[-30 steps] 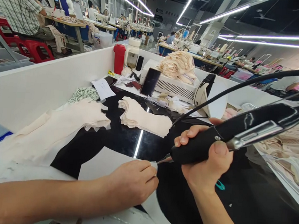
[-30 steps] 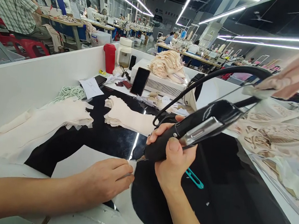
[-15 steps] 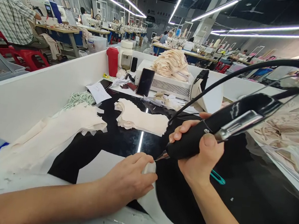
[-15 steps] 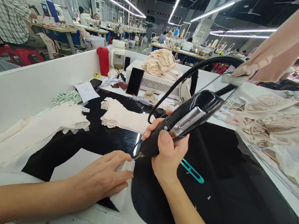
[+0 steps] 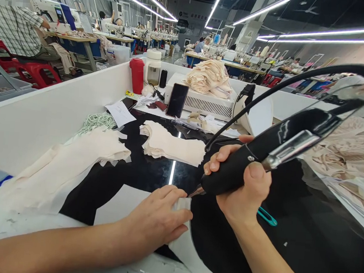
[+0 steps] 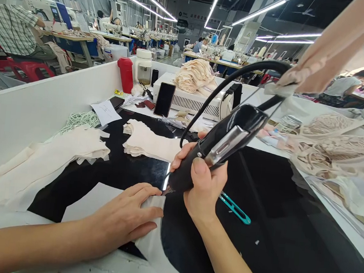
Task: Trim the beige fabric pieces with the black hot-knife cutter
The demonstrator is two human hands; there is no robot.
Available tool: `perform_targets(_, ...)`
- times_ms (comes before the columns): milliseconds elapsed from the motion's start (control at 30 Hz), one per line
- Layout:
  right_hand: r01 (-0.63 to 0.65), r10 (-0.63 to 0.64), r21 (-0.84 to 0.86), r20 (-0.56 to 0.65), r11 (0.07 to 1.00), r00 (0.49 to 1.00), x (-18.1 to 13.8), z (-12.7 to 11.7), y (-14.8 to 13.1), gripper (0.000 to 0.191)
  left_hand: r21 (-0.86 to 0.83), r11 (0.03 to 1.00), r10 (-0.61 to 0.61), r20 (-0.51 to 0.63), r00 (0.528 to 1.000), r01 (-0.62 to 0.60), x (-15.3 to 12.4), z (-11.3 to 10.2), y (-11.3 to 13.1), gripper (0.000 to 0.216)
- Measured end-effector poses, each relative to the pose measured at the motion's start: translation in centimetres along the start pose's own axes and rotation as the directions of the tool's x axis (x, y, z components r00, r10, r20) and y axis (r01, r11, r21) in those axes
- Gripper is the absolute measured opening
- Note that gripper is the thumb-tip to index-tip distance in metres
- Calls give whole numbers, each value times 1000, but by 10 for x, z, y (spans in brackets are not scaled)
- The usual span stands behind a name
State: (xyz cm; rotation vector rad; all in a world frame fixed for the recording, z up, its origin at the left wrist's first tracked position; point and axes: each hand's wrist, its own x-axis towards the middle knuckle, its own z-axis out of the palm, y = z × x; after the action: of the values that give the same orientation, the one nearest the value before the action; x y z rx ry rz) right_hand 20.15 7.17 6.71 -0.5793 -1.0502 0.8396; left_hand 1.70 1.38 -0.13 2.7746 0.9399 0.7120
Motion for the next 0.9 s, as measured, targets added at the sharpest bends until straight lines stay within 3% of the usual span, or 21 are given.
perform_targets(467,36,-36,-27,6,999,999,-4,-5,2,49,-2,1000,7,-12,1000,-7,-3,1,0,15)
perform_targets(633,55,-55,-52,-7,997,998,-6,-4,3,49,64,998,19,-57,998,-16,-1,2,3,32)
perform_targets(900,69,-69,-35,-8,997,998,-7,-3,4,48,131,988,67,90,994,-78,2,1,5,18)
